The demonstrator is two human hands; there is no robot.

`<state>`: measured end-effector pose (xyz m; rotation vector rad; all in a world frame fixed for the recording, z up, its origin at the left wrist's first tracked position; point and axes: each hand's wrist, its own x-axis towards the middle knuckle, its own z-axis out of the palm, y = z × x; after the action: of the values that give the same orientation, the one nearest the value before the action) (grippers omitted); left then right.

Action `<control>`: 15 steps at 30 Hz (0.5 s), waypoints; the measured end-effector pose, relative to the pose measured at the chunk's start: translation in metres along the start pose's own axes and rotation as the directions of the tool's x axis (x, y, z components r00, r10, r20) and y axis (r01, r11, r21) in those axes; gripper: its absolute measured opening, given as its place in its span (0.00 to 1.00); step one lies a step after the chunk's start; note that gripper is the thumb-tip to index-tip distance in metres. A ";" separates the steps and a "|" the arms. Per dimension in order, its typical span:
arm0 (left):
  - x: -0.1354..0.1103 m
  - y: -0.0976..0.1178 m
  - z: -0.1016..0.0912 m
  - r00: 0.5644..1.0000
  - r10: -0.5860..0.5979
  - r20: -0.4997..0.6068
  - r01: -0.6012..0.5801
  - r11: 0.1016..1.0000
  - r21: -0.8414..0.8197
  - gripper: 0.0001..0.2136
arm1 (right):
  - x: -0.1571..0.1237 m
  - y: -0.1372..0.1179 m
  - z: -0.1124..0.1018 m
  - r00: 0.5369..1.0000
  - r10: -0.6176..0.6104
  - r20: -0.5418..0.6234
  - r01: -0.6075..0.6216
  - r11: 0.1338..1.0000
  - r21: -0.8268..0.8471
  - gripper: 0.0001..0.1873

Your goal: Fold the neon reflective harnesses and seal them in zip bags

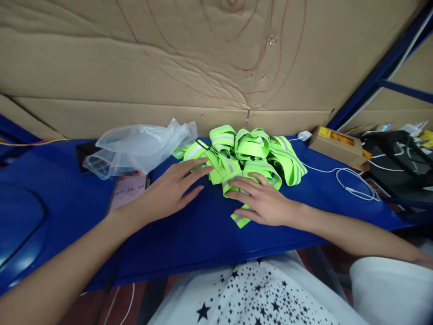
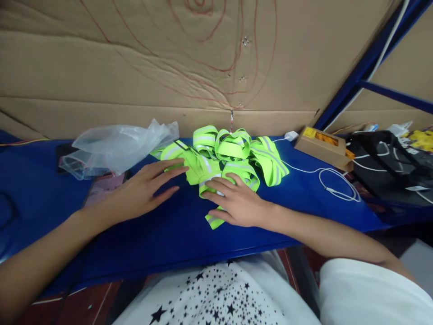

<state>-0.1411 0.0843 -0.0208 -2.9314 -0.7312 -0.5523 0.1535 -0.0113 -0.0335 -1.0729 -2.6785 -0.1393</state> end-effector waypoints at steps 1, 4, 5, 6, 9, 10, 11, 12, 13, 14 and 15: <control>0.000 -0.001 0.001 1.000 -0.016 0.000 0.016 1.000 0.025 0.24 | -0.001 0.002 0.001 1.000 0.003 0.009 -0.003 1.000 0.005 0.23; 0.002 -0.006 0.005 0.994 -0.106 -0.024 0.108 0.990 0.095 0.28 | -0.003 0.007 -0.003 1.000 0.001 0.003 -0.001 1.000 0.027 0.18; 0.001 -0.008 0.006 0.990 -0.135 -0.028 0.137 0.985 0.109 0.28 | -0.004 0.008 -0.005 1.000 -0.003 -0.002 0.003 0.999 0.035 0.18; 0.001 -0.010 0.007 0.987 -0.159 -0.022 0.161 0.980 0.118 0.29 | -0.005 0.009 -0.007 1.000 -0.006 -0.006 0.007 0.999 0.045 0.17; -0.002 -0.017 0.011 0.980 -0.194 0.038 0.187 0.974 0.125 0.29 | -0.007 0.010 -0.009 1.000 0.017 -0.024 -0.016 0.998 0.056 0.16; -0.003 -0.020 0.013 0.979 -0.195 0.063 0.187 0.975 0.122 0.28 | -0.007 0.010 -0.009 0.999 0.039 -0.034 -0.038 0.998 0.043 0.15; -0.004 -0.022 0.015 0.978 -0.192 0.084 0.182 0.976 0.116 0.27 | -0.008 0.010 -0.010 0.997 0.066 -0.044 -0.065 0.998 0.021 0.14; -0.005 -0.025 0.016 0.977 -0.187 0.100 0.176 0.978 0.107 0.27 | -0.008 0.010 -0.010 0.994 0.094 -0.055 -0.095 0.995 -0.008 0.13; -0.005 -0.026 0.018 0.977 -0.179 0.113 0.168 0.981 0.098 0.26 | -0.008 0.010 -0.011 0.991 0.121 -0.065 -0.124 0.992 -0.037 0.11; -0.006 -0.028 0.019 0.978 -0.172 0.119 0.163 0.983 0.088 0.26 | -0.008 0.010 -0.012 0.987 0.144 -0.074 -0.148 0.987 -0.059 0.10; -0.006 -0.028 0.020 0.978 -0.167 0.123 0.158 0.984 0.078 0.26 | -0.008 0.009 -0.013 0.983 0.164 -0.081 -0.170 0.983 -0.069 0.09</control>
<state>-0.1527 0.1096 -0.0420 -2.8827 -0.9905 -0.3430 0.1681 -0.0122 -0.0228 -1.2834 -2.5220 -0.2461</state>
